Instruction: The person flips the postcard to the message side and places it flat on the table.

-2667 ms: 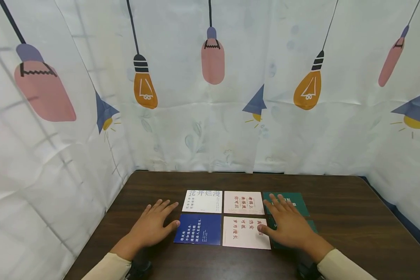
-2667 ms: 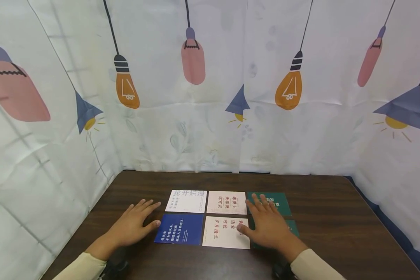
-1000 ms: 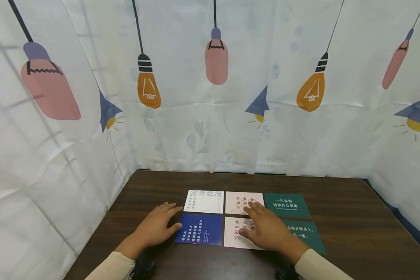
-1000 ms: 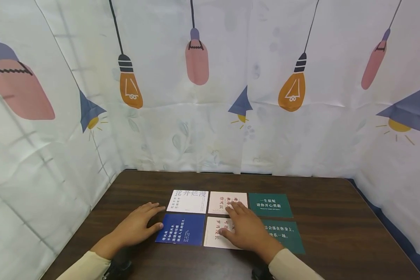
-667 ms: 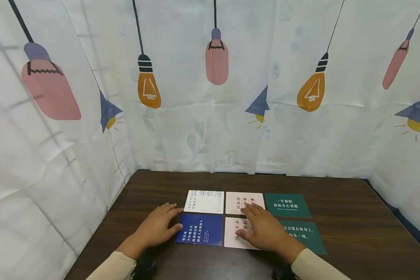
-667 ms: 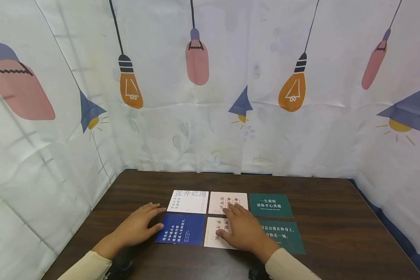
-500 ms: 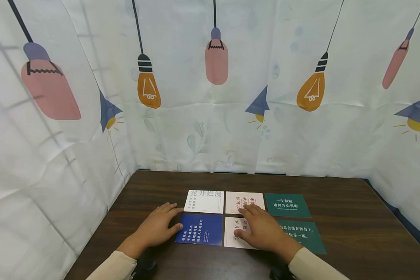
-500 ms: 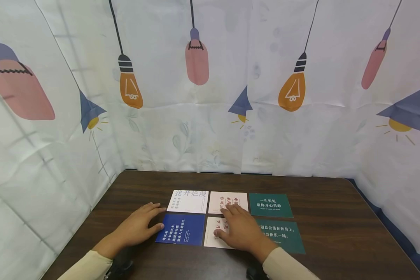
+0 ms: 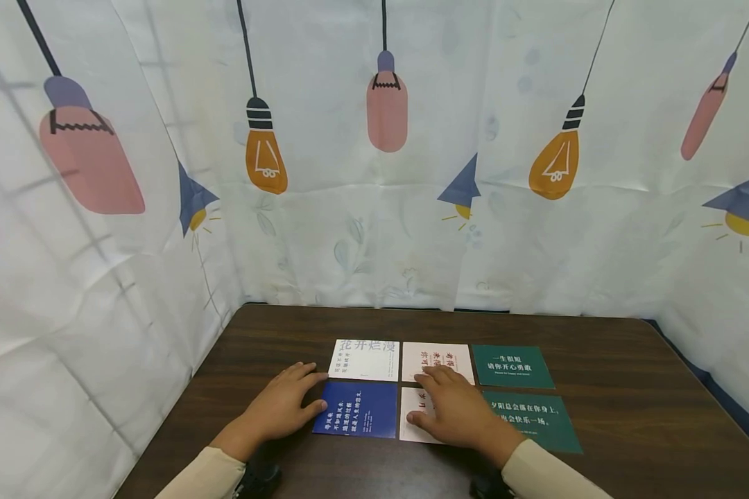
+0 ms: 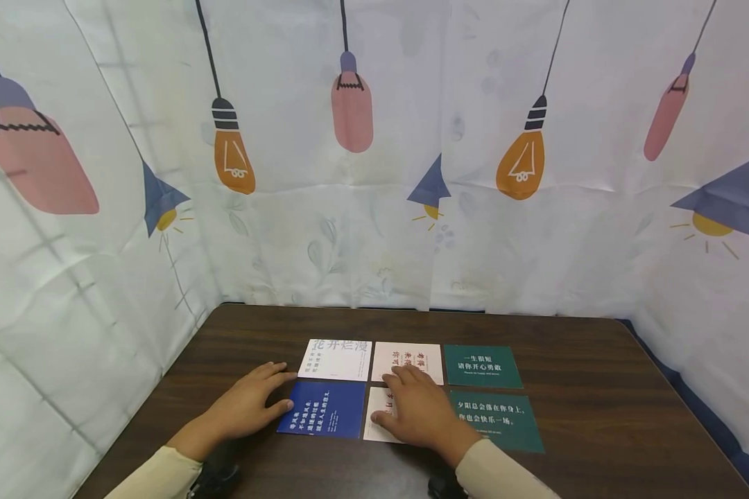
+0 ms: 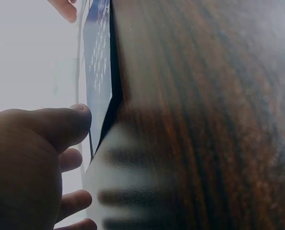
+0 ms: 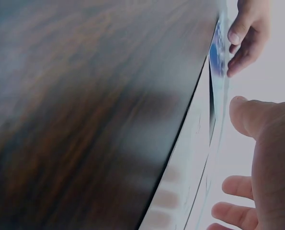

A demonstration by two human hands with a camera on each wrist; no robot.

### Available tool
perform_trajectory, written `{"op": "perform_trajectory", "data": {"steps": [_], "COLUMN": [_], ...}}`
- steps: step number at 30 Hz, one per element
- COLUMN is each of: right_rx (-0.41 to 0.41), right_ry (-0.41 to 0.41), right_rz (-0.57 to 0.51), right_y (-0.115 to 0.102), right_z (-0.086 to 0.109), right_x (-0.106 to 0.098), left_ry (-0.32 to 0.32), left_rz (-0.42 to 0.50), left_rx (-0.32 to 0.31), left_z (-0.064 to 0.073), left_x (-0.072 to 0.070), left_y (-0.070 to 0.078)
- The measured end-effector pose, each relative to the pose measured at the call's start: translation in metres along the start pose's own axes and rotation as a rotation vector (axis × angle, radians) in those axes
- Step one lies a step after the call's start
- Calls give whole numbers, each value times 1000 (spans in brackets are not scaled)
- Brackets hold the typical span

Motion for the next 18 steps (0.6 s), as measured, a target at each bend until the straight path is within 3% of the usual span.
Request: {"op": "perform_trajectory", "data": {"steps": [18], "right_rx": [-51], "right_ry": [-16], "right_rz": [2], "right_y": [-12], "right_z": [-10], "right_x": [9], "left_ry": [7], "left_rz": [7], "left_rx": [1], "left_z": [1], "left_x": [2], "left_y": [-1]}}
Point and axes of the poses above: each hand's wrist, its own z-axis away from the middle knuckle, its own x-axis out of the palm, y = z × x, the point moved 1 cm from there along -z, towards the middle knuckle, and after that the axes turned 6 degrees about z, right-handed, at the moved point
